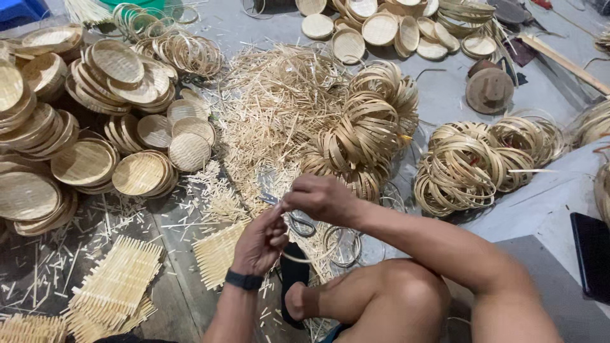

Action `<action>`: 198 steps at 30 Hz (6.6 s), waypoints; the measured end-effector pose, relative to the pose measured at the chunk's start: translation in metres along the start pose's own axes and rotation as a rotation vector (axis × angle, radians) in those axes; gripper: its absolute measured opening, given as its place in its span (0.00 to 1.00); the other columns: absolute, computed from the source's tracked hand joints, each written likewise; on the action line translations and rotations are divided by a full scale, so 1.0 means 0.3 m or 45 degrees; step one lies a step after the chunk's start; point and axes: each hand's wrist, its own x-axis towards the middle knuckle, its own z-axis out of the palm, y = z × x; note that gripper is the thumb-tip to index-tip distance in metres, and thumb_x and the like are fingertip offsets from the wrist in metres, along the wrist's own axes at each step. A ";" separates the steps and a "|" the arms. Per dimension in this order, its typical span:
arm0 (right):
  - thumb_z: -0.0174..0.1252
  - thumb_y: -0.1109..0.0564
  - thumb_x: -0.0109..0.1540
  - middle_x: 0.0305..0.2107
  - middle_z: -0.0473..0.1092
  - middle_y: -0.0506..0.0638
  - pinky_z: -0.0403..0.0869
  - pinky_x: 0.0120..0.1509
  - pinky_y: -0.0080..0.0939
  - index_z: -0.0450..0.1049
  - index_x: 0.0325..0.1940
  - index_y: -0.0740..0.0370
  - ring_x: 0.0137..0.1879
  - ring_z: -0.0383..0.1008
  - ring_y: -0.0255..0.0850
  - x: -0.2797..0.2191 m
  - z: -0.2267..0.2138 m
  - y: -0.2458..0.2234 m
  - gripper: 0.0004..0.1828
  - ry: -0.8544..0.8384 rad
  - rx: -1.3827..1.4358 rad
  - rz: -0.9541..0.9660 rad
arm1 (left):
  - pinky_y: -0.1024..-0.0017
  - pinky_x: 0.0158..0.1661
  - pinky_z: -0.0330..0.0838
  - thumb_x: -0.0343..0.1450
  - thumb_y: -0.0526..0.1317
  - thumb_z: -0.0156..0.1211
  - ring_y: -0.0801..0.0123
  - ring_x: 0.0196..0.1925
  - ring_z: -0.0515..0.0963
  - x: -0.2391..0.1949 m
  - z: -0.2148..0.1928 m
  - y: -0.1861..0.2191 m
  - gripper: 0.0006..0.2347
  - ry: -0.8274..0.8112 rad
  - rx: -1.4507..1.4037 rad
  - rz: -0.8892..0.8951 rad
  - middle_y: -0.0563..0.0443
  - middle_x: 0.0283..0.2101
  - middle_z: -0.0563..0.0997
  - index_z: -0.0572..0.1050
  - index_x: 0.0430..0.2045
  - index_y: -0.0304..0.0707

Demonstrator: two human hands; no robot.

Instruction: The person sits on the floor and repeatedly assembles small round bamboo trays. They place a woven bamboo mat into a circular frame, press it down, and trim the excess mat with shears. The finished trays are stacked nearby.

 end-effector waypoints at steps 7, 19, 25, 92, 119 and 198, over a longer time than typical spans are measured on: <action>0.62 0.53 0.64 0.27 0.72 0.45 0.69 0.22 0.35 0.80 0.37 0.56 0.33 0.74 0.35 0.105 0.150 -0.092 0.06 -0.141 0.110 -0.195 | 0.80 0.14 0.53 0.71 0.68 0.40 0.78 0.13 0.59 -0.118 -0.037 0.107 0.27 0.086 0.300 -0.152 0.61 0.14 0.63 0.66 0.13 0.47; 0.66 0.54 0.57 0.30 0.69 0.49 0.75 0.38 0.38 0.77 0.35 0.62 0.38 0.71 0.39 0.170 0.288 -0.291 0.10 -0.085 -0.039 -0.140 | 0.76 0.10 0.49 0.73 0.70 0.30 0.78 0.08 0.55 -0.224 -0.086 0.099 0.30 0.441 0.184 0.059 0.63 0.08 0.57 0.63 0.08 0.50; 0.68 0.52 0.57 0.30 0.68 0.49 0.76 0.40 0.38 0.78 0.37 0.64 0.38 0.70 0.39 0.173 0.334 -0.311 0.13 -0.023 -0.004 -0.075 | 0.78 0.09 0.50 0.77 0.68 0.33 0.79 0.07 0.55 -0.227 -0.124 0.074 0.30 0.314 0.079 0.181 0.65 0.08 0.56 0.62 0.09 0.51; 0.73 0.55 0.52 0.28 0.80 0.54 0.77 0.44 0.40 0.85 0.36 0.59 0.33 0.82 0.43 -0.191 1.127 -0.129 0.11 -0.145 0.549 1.662 | 0.70 0.39 0.79 0.56 0.37 0.74 0.63 0.31 0.87 -0.008 -0.971 -0.011 0.10 1.403 1.484 0.363 0.46 0.29 0.86 0.86 0.28 0.39; 0.73 0.61 0.54 0.26 0.80 0.52 0.76 0.38 0.35 0.85 0.36 0.62 0.31 0.78 0.35 -0.225 1.170 -0.041 0.07 -0.288 0.739 1.581 | 0.56 0.46 0.72 0.67 0.41 0.66 0.44 0.46 0.77 0.195 -1.002 0.065 0.07 0.457 2.305 1.308 0.43 0.42 0.83 0.84 0.33 0.41; 0.57 0.42 0.67 0.44 0.78 0.55 0.77 0.57 0.53 0.80 0.50 0.55 0.49 0.80 0.49 -0.139 0.354 0.319 0.18 -1.320 -0.172 0.873 | 0.68 0.43 0.80 0.63 0.33 0.68 0.60 0.41 0.85 0.140 -0.859 0.001 0.13 0.476 1.761 0.879 0.44 0.40 0.84 0.80 0.42 0.37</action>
